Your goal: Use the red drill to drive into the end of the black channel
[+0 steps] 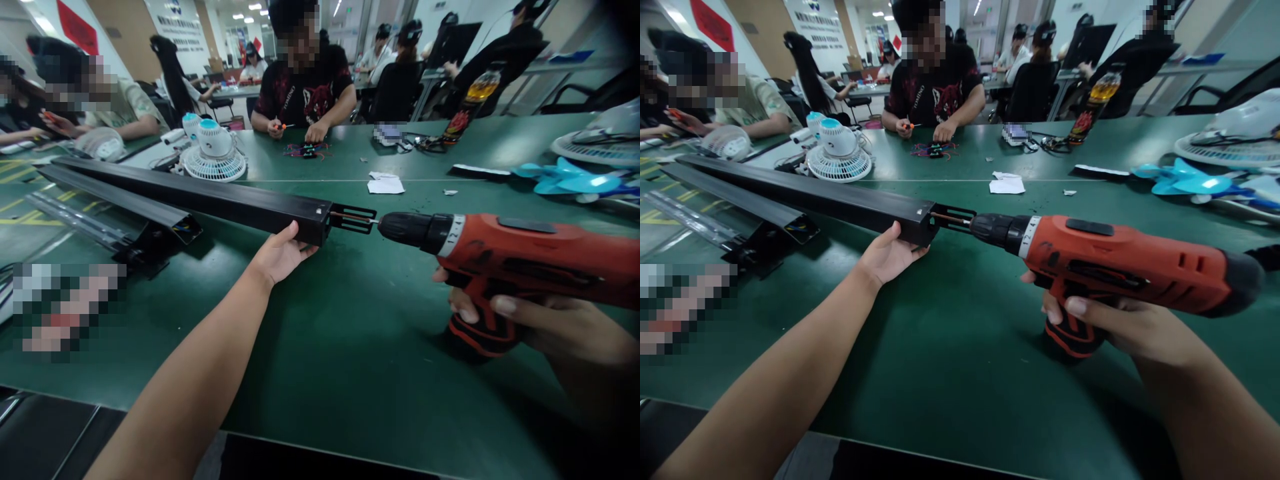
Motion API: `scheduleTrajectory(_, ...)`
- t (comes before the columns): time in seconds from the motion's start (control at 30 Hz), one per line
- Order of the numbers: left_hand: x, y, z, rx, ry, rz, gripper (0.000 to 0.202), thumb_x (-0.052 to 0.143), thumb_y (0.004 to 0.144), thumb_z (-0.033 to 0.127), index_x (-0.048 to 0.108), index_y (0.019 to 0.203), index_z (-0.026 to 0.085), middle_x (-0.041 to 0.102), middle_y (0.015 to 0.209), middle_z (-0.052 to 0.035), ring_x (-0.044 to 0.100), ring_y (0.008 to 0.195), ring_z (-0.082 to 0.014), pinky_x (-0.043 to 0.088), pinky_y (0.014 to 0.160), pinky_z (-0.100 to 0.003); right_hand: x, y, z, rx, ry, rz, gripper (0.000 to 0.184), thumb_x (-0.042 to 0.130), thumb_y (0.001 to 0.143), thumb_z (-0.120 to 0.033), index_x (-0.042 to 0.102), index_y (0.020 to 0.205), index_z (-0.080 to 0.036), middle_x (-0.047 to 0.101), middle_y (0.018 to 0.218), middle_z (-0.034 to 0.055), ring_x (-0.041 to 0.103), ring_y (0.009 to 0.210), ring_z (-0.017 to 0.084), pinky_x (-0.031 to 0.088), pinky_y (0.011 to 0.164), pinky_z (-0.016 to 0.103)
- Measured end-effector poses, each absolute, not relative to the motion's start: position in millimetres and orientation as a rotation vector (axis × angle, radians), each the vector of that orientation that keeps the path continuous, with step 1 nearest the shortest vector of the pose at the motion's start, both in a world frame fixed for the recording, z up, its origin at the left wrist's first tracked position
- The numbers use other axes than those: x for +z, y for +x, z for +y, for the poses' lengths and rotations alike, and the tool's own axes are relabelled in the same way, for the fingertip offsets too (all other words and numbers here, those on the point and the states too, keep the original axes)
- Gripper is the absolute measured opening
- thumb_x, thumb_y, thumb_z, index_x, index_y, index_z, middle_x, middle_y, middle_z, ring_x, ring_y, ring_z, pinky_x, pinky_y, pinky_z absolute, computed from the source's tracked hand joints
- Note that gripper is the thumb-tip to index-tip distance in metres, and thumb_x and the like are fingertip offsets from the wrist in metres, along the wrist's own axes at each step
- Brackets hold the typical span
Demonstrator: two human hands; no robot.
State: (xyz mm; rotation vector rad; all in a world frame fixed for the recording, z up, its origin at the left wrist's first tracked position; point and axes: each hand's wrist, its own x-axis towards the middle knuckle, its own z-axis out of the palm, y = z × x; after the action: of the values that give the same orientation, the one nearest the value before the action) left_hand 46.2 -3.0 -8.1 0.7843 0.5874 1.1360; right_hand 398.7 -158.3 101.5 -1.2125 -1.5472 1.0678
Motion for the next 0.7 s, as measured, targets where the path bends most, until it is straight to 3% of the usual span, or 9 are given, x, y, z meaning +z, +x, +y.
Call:
scheduleTrajectory(0.17,-9.1,47.1,-2.4,1.139,0.781,0.578,0.06,0.116,0.084,0.064,0.093,0.123,0.024,0.093,0.125,-0.0125,0.086,0.127,-0.0345,0.067,0.111,-0.048,104.2,397.0,-155.8,1.126,-1.089,-1.566,0.043,0.068,0.07,-0.044,0.071,0.104,-0.018,0.065,0.057,0.0064,0.059,0.049,0.023,0.047,0.038,0.033)
scheduleTrajectory(0.43,-6.8,48.2,-3.3,1.141,0.774,0.59,0.058,0.115,0.086,0.062,0.092,0.122,0.024,0.092,0.123,-0.0144,0.084,0.136,-0.04,0.065,0.115,-0.052,108.5,394.0,-154.6,1.125,-1.092,-1.594,0.054,0.068,0.069,-0.046,0.069,0.114,-0.017,0.065,0.059,0.0071,0.057,0.047,0.022,0.045,0.036,0.033)
scheduleTrajectory(0.7,-5.2,49.5,-4.6,1.144,0.767,0.599,0.061,0.116,0.084,0.065,0.092,0.121,0.023,0.092,0.12,-0.0131,0.084,0.129,-0.0365,0.064,0.114,-0.051,110.2,391.1,-156.4,1.103,-1.096,-1.572,0.048,0.068,0.068,-0.048,0.072,0.106,-0.019,0.065,0.056,0.0066,0.056,0.045,0.021,0.044,0.033,0.03)
